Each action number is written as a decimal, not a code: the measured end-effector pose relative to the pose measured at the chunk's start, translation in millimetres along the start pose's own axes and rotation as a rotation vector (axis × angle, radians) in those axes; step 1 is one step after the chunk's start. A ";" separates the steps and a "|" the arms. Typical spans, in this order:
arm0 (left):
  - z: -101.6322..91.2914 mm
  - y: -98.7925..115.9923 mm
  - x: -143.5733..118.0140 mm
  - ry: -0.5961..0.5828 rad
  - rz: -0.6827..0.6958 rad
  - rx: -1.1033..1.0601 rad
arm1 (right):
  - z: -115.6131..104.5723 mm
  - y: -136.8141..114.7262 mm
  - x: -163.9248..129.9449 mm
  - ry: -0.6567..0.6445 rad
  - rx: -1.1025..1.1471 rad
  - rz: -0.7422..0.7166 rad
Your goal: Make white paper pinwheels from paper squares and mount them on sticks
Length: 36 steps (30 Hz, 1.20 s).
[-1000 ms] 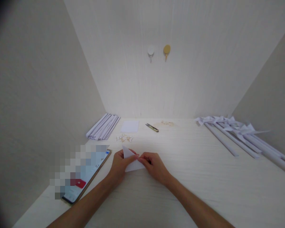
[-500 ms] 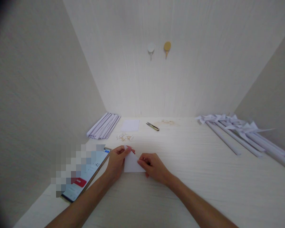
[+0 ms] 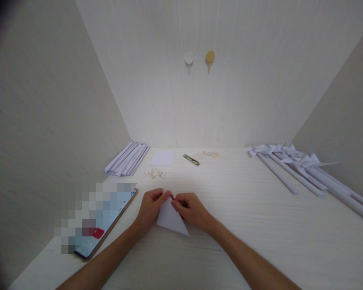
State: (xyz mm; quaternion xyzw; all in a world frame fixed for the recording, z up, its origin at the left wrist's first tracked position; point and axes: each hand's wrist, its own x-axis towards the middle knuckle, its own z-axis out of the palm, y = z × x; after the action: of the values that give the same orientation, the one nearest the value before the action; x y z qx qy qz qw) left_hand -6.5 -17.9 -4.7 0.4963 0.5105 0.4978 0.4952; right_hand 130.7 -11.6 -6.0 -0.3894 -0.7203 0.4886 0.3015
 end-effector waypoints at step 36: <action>0.8 1.3 3.9 -0.203 0.035 0.123 | -10.3 6.5 5.1 0.407 0.198 -0.073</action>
State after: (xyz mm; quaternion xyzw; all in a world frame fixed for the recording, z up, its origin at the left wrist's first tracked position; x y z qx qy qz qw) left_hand -5.8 -14.0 -3.4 0.5823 0.4788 0.4211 0.5042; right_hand 138.3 -1.0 -8.3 -0.4222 -0.6067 0.4570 0.4948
